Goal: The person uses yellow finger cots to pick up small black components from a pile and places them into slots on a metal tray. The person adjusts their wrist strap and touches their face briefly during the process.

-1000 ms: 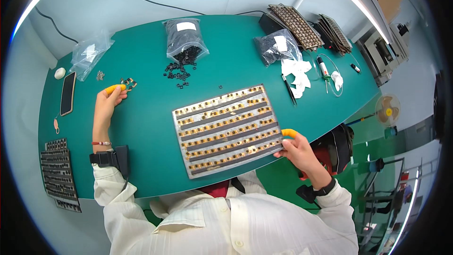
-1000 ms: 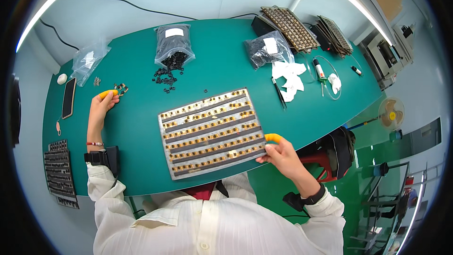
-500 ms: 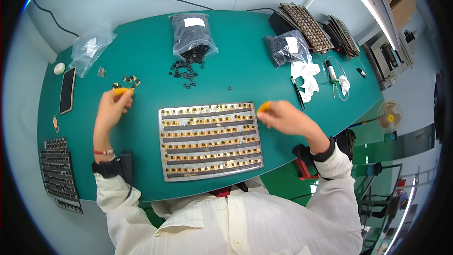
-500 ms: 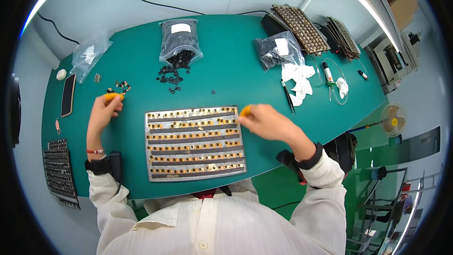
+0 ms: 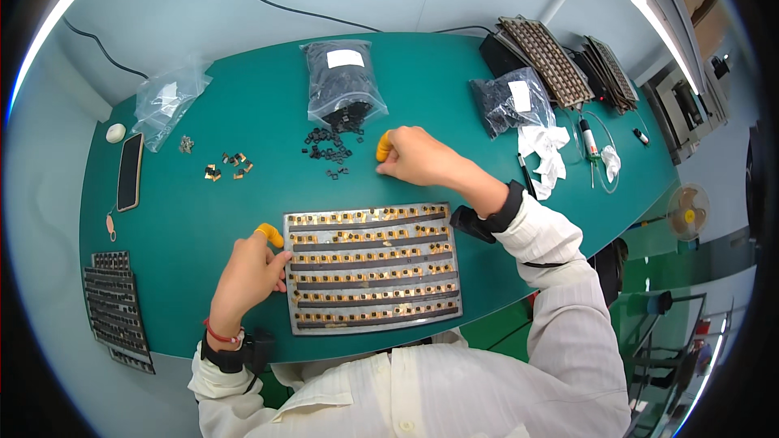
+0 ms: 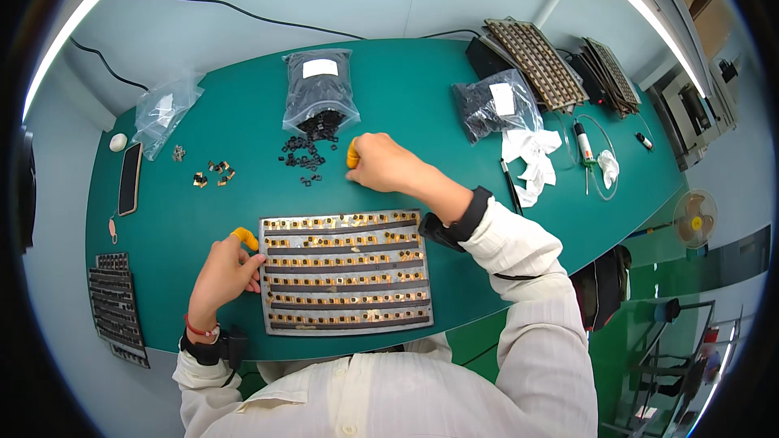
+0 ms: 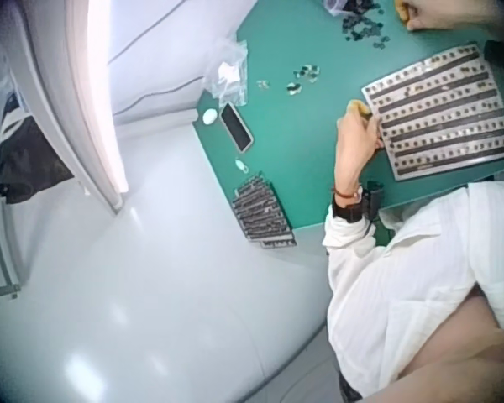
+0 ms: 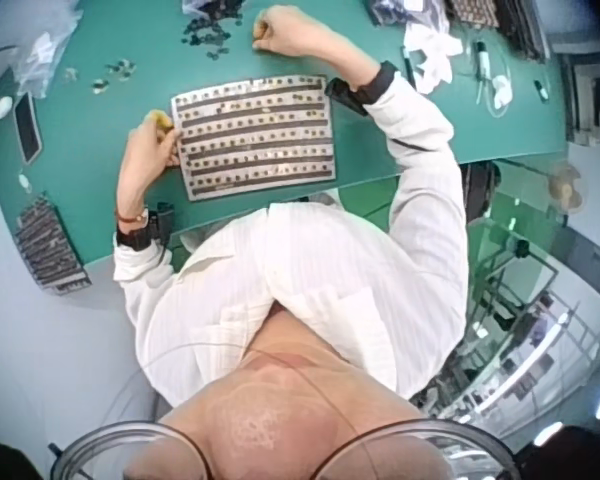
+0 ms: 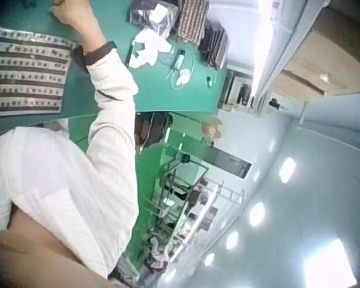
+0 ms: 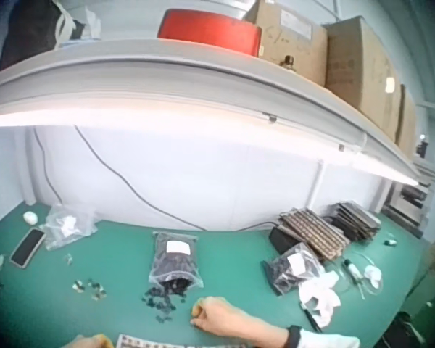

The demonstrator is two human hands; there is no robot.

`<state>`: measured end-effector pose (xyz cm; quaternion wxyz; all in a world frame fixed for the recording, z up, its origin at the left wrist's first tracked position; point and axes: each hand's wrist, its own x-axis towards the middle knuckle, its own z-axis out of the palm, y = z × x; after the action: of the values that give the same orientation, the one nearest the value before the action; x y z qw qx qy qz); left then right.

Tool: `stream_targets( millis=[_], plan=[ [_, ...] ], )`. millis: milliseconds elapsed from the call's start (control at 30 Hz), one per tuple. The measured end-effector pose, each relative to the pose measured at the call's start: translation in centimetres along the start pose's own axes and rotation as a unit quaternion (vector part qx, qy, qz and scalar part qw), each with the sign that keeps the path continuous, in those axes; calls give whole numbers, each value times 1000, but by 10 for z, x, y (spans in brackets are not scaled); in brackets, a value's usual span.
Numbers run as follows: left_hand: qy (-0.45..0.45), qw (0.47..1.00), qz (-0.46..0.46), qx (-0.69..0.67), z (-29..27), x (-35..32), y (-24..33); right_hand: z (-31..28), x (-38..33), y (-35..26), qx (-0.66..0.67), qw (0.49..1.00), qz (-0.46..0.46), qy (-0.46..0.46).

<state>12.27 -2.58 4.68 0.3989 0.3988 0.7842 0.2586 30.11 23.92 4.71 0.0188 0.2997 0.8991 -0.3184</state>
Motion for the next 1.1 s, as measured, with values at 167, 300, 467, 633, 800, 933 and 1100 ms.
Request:
stream_targets(
  millis=[167, 300, 467, 633, 800, 933, 1100],
  plan=[
    [10, 1000, -17, -22, 2, 1, -4, -4, 22, -27, 52, 995, -67, 50],
    [8, 998, -16, -56, 8, 2, 0, 12, 51, -28, -99, 972, -160, 140],
    [-5, 997, -16, -80, 8, 2, -1, 34, 63, -22, -172, 953, -157, 192],
    [33, 999, 30, -6, -15, 16, 8, 29, 58, -21, -146, 977, -154, 6],
    [175, 954, 224, 95, -29, 75, 11, -5, 24, -41, -74, 987, -114, -81],
    [166, 955, 187, 159, -14, 121, 34, -23, 19, -10, -21, 994, -107, -16],
    [116, 962, 207, 137, 7, 128, 41, -21, 17, 23, -25, 1000, 3, 15]
  ],
)
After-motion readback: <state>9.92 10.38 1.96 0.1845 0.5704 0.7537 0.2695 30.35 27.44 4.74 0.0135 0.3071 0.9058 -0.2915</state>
